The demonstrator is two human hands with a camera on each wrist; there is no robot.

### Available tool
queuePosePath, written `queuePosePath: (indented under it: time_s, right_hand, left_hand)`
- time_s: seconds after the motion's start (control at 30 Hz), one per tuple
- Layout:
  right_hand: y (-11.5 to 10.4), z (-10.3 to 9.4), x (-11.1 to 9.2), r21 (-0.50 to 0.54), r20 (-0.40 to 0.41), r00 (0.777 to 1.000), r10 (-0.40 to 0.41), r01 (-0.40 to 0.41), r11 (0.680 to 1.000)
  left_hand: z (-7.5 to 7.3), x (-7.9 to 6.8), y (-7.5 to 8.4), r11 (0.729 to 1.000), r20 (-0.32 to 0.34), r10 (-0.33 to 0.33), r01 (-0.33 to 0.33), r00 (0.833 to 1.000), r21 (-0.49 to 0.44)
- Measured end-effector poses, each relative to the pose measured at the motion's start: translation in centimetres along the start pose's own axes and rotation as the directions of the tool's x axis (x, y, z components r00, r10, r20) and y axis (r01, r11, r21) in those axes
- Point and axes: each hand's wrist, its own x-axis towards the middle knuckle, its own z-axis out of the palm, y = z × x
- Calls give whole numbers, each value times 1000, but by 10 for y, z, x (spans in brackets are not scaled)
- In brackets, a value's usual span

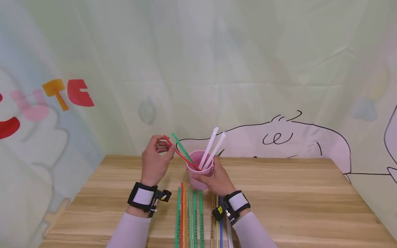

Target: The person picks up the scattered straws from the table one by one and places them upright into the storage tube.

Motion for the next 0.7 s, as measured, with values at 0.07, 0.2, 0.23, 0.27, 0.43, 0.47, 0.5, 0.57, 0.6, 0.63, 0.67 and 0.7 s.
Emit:
queuePosePath:
  time_s: [0.07,0.2,0.23,0.27,0.43,0.47,0.5,0.57,0.6,0.63,0.67,0.7]
  right_hand:
    - [0,0,0,-4,2,1000,-1,1,1000]
    - [1,0,1,-5,10,1000,-12,12,1000]
    - [1,-1,1,-5,12,1000,-13,13,1000]
    - [1,-1,2,-3,13,1000,-11,11,1000]
    - [2,-2,3,-1,19,1000,-2,2,1000]
    - [2,-2,2,-6,20,1000,-1,1,1000]
    - [1,-1,2,-9,19,1000,1,-1,1000]
    - [1,-1,1,-11,16,1000,6,-6,1000]
    - [1,-1,1,-11,17,1000,8,-8,1000]
    - [0,-1,1,-10,17,1000,13,-13,1000]
    - [0,-1,0,-8,17,1000,16,-16,1000]
    - [-1,0,0,-6,17,1000,17,-17,1000]
  left_hand:
    - [-1,0,-2,999,23,-12,11,1000,40]
    - [-6,-1,-5,990,89,-54,41,995,135]
    - [-8,0,-6,985,105,-73,55,992,161]
    - [-10,0,-7,981,127,-95,71,987,181]
    - [-15,2,-15,955,283,-221,148,933,259]
    - [-14,2,-17,952,317,-233,150,919,267]
    - [-13,2,-20,952,349,-240,149,906,268]
    - [-9,1,-24,954,401,-241,141,884,264]
    - [-7,0,-26,958,424,-234,133,875,253]
    - [-5,-1,-28,962,443,-227,128,867,243]
    - [-2,-2,-30,966,463,-216,119,860,229]
    - [0,-3,-31,970,481,-213,124,850,211]
